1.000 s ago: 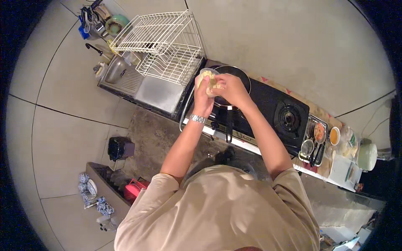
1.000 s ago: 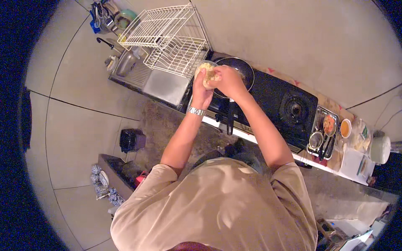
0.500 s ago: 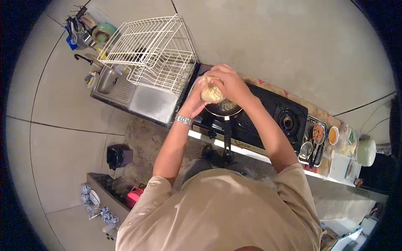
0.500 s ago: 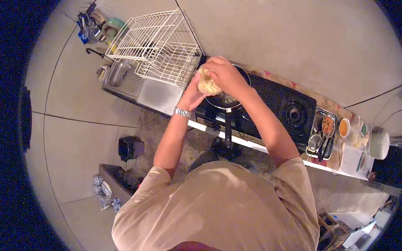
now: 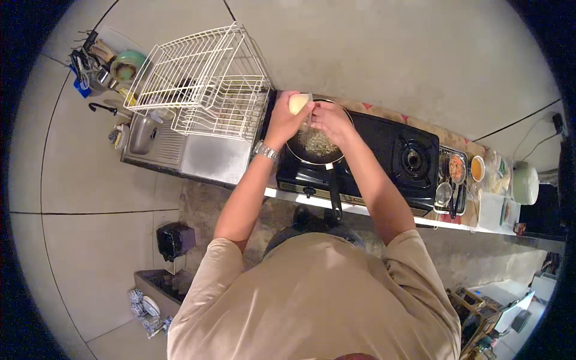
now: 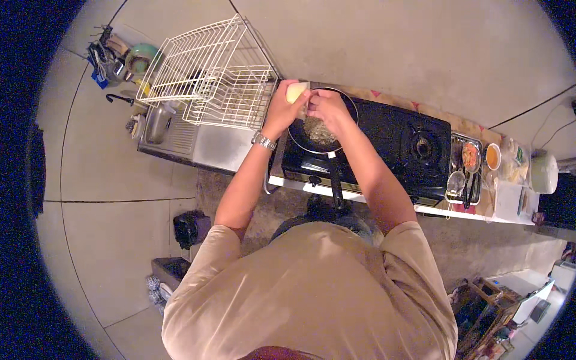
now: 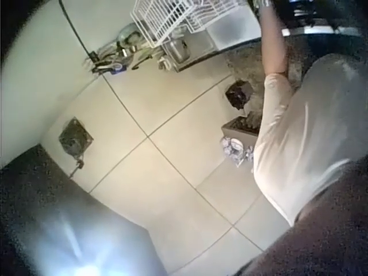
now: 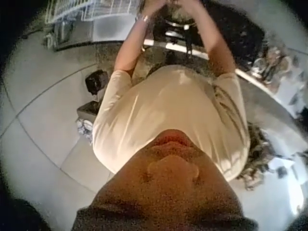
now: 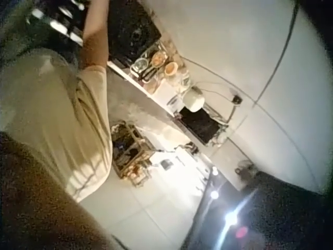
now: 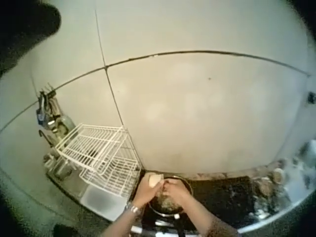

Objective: Stir-frying food in a pan on a stove and adding ingredients from a bowl.

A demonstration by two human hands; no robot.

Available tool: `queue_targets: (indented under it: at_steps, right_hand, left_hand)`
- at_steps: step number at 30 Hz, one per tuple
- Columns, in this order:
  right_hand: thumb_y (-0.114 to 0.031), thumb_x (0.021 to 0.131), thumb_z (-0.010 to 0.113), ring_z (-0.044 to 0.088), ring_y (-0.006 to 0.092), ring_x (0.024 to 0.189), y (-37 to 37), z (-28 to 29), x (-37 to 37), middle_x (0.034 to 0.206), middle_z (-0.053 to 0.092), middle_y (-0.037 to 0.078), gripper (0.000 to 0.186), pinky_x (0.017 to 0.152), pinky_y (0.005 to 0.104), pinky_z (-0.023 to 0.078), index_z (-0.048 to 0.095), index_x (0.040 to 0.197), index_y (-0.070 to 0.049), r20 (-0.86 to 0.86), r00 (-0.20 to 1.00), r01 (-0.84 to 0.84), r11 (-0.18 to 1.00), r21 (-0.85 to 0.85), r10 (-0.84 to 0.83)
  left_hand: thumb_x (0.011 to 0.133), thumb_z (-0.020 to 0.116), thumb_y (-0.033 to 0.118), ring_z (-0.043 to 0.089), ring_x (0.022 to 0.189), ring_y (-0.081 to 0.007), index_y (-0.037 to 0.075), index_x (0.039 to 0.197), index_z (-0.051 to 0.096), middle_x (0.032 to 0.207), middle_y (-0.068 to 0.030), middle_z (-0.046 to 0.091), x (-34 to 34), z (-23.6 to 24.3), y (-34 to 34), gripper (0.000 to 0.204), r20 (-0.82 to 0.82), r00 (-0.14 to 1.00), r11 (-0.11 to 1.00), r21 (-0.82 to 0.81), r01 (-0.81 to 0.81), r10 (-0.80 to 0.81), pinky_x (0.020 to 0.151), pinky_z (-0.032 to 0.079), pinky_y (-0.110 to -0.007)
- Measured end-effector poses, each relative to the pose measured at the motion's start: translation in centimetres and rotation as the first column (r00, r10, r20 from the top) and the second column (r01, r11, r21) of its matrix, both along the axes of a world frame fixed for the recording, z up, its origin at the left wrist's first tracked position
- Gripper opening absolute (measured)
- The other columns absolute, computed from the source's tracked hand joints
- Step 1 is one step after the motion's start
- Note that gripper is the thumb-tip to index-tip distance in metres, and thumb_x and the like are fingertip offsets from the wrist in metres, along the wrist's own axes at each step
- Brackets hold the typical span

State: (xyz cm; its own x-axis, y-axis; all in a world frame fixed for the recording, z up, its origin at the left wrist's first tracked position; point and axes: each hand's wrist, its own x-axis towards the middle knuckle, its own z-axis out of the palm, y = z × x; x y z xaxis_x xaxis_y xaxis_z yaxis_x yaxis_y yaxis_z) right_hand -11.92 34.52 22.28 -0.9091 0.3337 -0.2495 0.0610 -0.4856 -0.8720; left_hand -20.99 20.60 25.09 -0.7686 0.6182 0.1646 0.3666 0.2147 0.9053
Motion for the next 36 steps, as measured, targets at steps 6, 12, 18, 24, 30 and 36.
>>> queue_targets:
  at_steps: [6,12,18,24,30,36]
  right_hand:
    - [-0.01,0.102,0.057,0.067,0.025,0.106,2.7,0.1,1.4,0.115,0.068,0.013,0.026,0.096,0.0444,0.057,0.063,0.123,0.004,-0.082,0.987,-0.154,0.941,-0.302,0.135]
    - [-0.011,0.102,0.058,0.066,0.0231,0.106,3.7,-1.8,1.2,0.118,0.067,0.012,0.025,0.097,0.0447,0.057,0.063,0.122,0.003,-0.085,0.992,-0.111,0.955,-0.277,0.091]
    - [-0.014,0.106,0.054,0.066,0.0189,0.103,4.8,-0.9,1.8,0.116,0.066,0.008,0.023,0.086,0.0383,0.058,0.062,0.123,0.0,-0.167,0.976,-0.185,0.942,-0.28,0.142]
    - [-0.023,0.097,0.07,0.069,0.0187,0.094,5.2,0.4,1.3,0.108,0.071,0.009,0.03,0.087,0.0411,0.06,0.067,0.116,0.0,-0.026,0.991,-0.135,0.968,-0.212,0.132]
    - [-0.026,0.094,0.074,0.07,0.0175,0.083,4.9,1.5,0.0,0.099,0.072,0.008,0.03,0.078,0.0369,0.06,0.07,0.109,0.0,0.032,0.99,-0.137,0.988,-0.076,0.14]
    - [-0.024,0.092,0.077,0.07,0.0193,0.086,4.7,1.6,-0.8,0.099,0.072,0.01,0.03,0.081,0.0391,0.061,0.07,0.106,0.001,0.006,0.997,-0.08,0.994,-0.073,0.081]
  left_hand:
    - [0.086,0.078,0.05,0.066,0.103,-0.0354,0.003,0.122,0.059,0.108,-0.021,0.068,0.1,2.0,1.3,0.062,-0.31,0.943,0.967,-0.251,0.042,-0.122,0.091,0.052,-0.043]
    - [0.086,0.078,0.048,0.065,0.103,-0.04,0.005,0.121,0.059,0.109,-0.0245,0.067,0.1,1.5,3.4,0.059,-0.257,0.957,0.972,-0.225,0.072,-0.131,0.091,0.051,-0.046]
    - [0.088,0.077,0.044,0.064,0.104,-0.0391,0.004,0.122,0.057,0.11,-0.0236,0.066,0.5,1.2,3.8,0.057,-0.25,0.954,0.984,-0.107,0.143,-0.166,0.092,0.051,-0.044]
    - [0.096,0.07,0.048,0.063,0.103,-0.0234,0.005,0.129,0.052,0.11,-0.0133,0.064,-0.2,0.8,3.3,0.057,-0.163,0.944,0.957,-0.098,0.275,-0.287,0.092,0.051,-0.037]
    - [0.099,0.065,0.048,0.06,0.109,-0.0193,0.006,0.131,0.05,0.118,-0.0097,0.061,-0.5,-0.7,2.9,0.056,-0.117,0.954,0.957,0.063,0.284,-0.276,0.096,0.049,-0.034]
    - [0.099,0.065,0.049,0.059,0.112,-0.0205,0.006,0.134,0.05,0.122,-0.0099,0.06,-0.9,-0.5,2.7,0.058,-0.177,0.958,0.961,0.123,0.247,-0.224,0.099,0.048,-0.035]
